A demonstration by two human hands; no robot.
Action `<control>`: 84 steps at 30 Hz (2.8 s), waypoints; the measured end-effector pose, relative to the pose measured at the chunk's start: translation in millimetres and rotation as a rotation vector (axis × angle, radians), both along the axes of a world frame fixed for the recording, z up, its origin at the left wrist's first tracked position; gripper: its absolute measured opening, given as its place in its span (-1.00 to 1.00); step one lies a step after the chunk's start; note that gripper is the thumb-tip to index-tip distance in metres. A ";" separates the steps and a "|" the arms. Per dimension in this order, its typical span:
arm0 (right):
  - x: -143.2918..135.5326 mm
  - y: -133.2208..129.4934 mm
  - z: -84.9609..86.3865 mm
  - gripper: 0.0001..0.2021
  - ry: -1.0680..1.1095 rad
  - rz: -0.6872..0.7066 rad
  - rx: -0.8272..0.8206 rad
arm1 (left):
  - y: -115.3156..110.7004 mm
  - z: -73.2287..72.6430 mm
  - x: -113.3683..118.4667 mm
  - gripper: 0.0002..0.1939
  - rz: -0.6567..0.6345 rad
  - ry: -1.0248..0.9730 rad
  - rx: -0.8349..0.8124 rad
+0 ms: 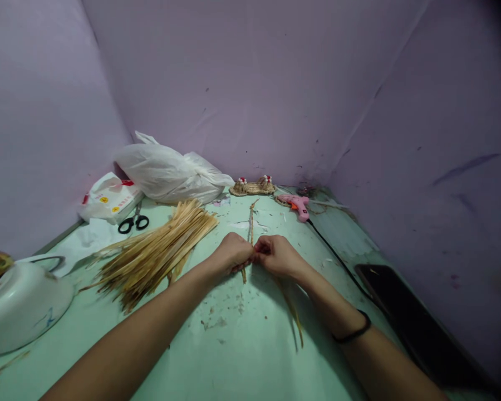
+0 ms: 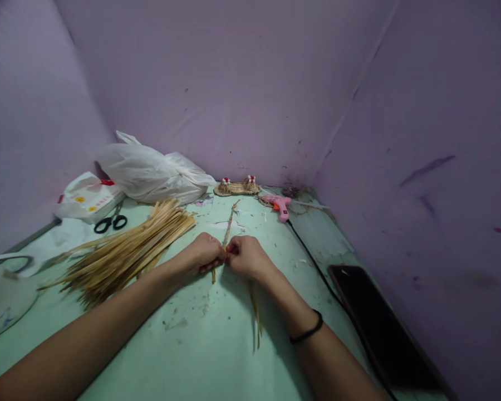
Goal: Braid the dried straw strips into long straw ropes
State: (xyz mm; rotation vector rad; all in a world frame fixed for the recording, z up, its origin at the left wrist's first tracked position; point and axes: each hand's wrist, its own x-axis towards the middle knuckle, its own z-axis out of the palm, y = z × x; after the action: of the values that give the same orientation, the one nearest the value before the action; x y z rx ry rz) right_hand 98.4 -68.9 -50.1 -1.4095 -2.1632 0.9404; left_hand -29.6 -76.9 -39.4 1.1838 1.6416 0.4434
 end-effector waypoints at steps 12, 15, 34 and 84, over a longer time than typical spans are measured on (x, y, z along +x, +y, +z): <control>-21.3 -42.1 40.9 -0.81 -0.606 -0.063 0.244 | 0.5 -4.4 -5.5 -0.87 0.064 -0.224 -0.060; -23.7 -45.0 40.6 -0.78 -0.600 -0.046 0.252 | -0.9 -8.2 -10.7 -0.90 0.018 -0.282 -0.001; -9.4 -8.0 11.8 -0.88 0.201 -0.207 -0.413 | -2.7 -5.8 -19.6 -0.95 -0.159 -0.304 0.099; -8.5 -4.2 6.5 -0.88 0.287 -0.251 -0.508 | 22.2 30.3 -95.6 -0.83 -0.231 0.660 0.362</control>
State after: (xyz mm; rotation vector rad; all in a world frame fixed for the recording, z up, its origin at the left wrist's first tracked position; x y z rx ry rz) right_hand 89.9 -73.1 -43.7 -1.5974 -1.5566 1.5526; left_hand -125.2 -54.7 -9.0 1.9156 1.9876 0.2103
